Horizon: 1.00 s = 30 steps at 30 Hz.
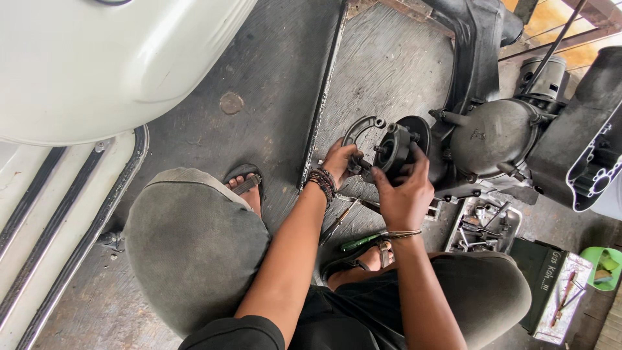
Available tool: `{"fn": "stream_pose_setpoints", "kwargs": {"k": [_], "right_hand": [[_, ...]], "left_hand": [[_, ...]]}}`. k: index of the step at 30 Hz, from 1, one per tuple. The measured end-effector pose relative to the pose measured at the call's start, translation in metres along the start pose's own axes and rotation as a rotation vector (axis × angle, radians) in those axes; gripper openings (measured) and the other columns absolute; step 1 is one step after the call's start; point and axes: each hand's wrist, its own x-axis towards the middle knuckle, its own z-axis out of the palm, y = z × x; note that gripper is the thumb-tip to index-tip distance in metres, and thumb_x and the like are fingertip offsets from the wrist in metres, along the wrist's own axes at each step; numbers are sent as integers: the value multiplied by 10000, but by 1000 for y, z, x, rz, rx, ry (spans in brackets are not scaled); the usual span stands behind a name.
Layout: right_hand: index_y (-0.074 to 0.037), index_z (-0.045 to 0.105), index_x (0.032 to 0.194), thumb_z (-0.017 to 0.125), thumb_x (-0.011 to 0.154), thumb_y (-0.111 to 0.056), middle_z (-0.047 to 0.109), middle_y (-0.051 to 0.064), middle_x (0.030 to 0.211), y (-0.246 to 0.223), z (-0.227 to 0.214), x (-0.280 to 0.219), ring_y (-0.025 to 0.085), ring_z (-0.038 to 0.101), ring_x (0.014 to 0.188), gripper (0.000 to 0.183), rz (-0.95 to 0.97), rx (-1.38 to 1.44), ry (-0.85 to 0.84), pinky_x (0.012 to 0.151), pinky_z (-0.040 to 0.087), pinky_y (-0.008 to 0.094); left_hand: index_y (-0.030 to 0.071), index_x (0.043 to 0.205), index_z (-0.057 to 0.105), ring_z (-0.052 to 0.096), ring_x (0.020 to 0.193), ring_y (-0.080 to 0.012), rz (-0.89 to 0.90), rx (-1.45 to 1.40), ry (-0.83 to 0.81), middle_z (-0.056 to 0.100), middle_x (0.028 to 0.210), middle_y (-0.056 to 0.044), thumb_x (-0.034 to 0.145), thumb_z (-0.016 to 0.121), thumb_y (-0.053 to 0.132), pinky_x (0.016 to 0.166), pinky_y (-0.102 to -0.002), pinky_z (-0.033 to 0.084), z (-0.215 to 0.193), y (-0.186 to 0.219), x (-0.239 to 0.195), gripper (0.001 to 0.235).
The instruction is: The person uses a wrench to loosen and remove bolts from a scooter engine component. They then detach the part, inspect it, and reattach it to the engine, tightening the bolts back into place.
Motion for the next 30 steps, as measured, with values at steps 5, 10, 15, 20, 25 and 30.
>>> {"fn": "stream_pose_setpoints", "kwargs": {"k": [5,10,15,20,25,30], "right_hand": [[-102,527,1399,921,709,-228,681,168,834,2,6,-7,373,708,731,805,-44,1,48,670,550,479],[-124,534,1395,929,707,-242,695,153,843,-1,9,-9,353,719,734,802,-62,-27,81,643,564,452],[-105,549,1385,931,733,-231,680,197,847,10,18,-16,380,718,729,765,-63,13,109,599,572,436],[-106,556,1390,927,747,-250,686,194,867,11,20,-25,368,722,728,756,-37,48,149,580,584,423],[-86,579,1373,936,734,-257,688,211,895,22,27,-33,368,721,707,752,-92,16,196,545,587,422],[-49,559,1398,936,744,-228,673,215,1054,29,34,-41,381,711,737,776,-115,26,242,591,608,412]], "left_hand": [[151,926,584,662,536,-234,25,2,71,592,663,-116,759,760,325,419,-350,553,18,-2,-2,299],[116,875,618,678,538,-261,111,102,134,598,655,-146,772,800,358,435,-339,549,29,4,-13,320],[111,813,654,660,666,-217,240,410,133,648,628,-113,812,762,628,654,-304,518,30,3,-6,528],[119,775,662,635,631,-198,224,404,157,632,595,-96,781,784,600,642,-303,511,39,-3,-9,496],[132,741,662,612,605,-192,232,361,146,606,577,-77,792,788,599,629,-279,481,37,-22,8,487],[98,706,626,611,601,-227,242,310,127,584,575,-112,891,685,572,649,-311,478,52,-4,-9,513]]}}
